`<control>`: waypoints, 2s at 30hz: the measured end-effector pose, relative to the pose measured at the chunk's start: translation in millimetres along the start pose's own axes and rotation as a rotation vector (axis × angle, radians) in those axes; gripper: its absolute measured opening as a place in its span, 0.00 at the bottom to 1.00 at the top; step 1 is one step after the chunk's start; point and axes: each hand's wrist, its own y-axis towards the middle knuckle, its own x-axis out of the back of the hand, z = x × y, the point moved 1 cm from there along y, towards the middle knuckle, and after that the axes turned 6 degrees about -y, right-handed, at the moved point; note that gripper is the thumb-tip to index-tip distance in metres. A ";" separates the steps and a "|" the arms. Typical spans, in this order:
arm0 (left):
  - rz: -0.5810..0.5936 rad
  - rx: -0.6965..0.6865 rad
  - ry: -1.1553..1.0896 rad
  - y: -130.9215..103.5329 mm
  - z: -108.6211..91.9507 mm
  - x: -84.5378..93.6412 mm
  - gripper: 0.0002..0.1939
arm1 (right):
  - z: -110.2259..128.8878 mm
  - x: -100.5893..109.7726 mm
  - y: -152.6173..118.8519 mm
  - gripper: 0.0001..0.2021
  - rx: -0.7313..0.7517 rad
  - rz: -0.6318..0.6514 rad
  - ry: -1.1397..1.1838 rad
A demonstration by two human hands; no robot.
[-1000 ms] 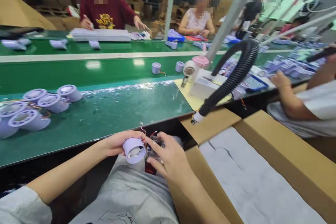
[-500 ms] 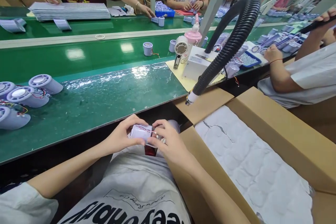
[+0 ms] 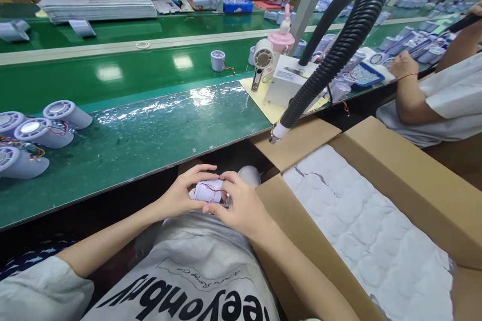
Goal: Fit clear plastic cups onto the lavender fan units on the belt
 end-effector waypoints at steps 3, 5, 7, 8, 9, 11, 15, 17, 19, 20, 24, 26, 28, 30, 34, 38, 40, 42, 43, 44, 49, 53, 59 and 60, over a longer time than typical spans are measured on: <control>0.013 -0.010 0.005 0.7 2.2 -1.1 0.32 | 0.7 -0.2 -1.0 0.10 -0.033 0.001 -0.011; 0.045 -0.014 0.005 0.6 4.8 -0.9 0.33 | -2.8 2.0 -0.5 0.10 -0.066 0.005 0.054; 0.073 -0.010 -0.013 -0.5 7.5 0.2 0.33 | -9.5 5.5 1.1 0.11 -0.120 -0.003 0.173; 0.077 0.005 -0.043 -1.3 8.6 1.0 0.33 | -13.5 7.4 2.0 0.12 -0.148 -0.019 0.247; 0.080 0.036 -0.096 -2.4 9.5 1.8 0.33 | -17.4 9.0 2.8 0.13 -0.169 -0.029 0.323; 0.081 0.122 -0.268 -5.0 9.9 3.0 0.34 | -23.7 10.7 3.1 0.12 -0.147 -0.011 0.446; 0.037 0.254 -0.545 -9.4 5.3 4.6 0.32 | -27.2 8.0 -3.4 0.16 0.095 0.086 0.295; 0.030 0.288 -0.576 -10.5 1.8 5.1 0.32 | -27.0 5.7 -8.3 0.20 0.177 0.077 0.157; 0.058 0.310 -0.602 -11.0 -1.5 5.1 0.34 | -26.5 4.4 -12.1 0.18 0.205 0.069 0.121; 0.073 0.316 -0.614 -11.1 -3.1 5.1 0.35 | -26.2 4.2 -13.4 0.18 0.206 0.074 0.128; 0.095 0.335 -0.647 -11.2 -9.2 5.9 0.40 | -24.8 5.7 -15.7 0.20 0.172 0.099 0.229; 0.126 0.325 -0.641 -11.3 -12.6 6.9 0.41 | -24.1 6.9 -17.2 0.20 0.124 0.103 0.303; 0.156 0.292 -0.600 -11.7 -15.6 7.9 0.43 | -23.0 8.1 -19.4 0.21 0.077 0.104 0.361; 0.168 0.255 -0.560 -12.3 -17.0 8.5 0.42 | -21.3 9.4 -21.6 0.21 0.041 0.108 0.392; 0.165 0.188 -0.559 -13.6 -16.7 7.6 0.39 | -16.9 11.9 -24.0 0.21 -0.004 0.129 0.440; 0.175 0.147 -0.528 -14.2 -18.9 7.3 0.40 | -12.7 14.5 -24.4 0.21 -0.045 0.145 0.467; 0.180 0.141 -0.494 -14.6 -21.3 7.8 0.42 | -11.3 15.6 -24.8 0.20 -0.075 0.154 0.480; 0.178 0.125 -0.450 -15.1 -23.3 8.5 0.42 | -10.9 16.2 -25.3 0.20 -0.107 0.162 0.501; 0.174 0.115 -0.428 -15.5 -23.8 8.7 0.42 | -11.1 16.1 -25.7 0.19 -0.124 0.166 0.517; 0.172 0.104 -0.408 -15.9 -24.0 8.9 0.42 | -11.5 15.9 -26.1 0.19 -0.142 0.171 0.536; 0.175 0.053 -0.357 -17.3 -23.0 9.5 0.42 | -13.5 13.9 -27.1 0.20 -0.217 0.202 0.623; 0.177 0.037 -0.328 -17.3 -21.8 9.7 0.42 | -12.3 13.0 -25.6 0.17 -0.238 0.191 0.689; 0.165 0.026 -0.320 -18.9 -19.9 9.9 0.43 | -14.2 6.2 -23.9 0.16 -0.362 0.212 0.879; 0.165 0.040 -0.336 -19.3 -19.9 10.0 0.43 | -15.5 4.2 -23.7 0.17 -0.381 0.208 0.913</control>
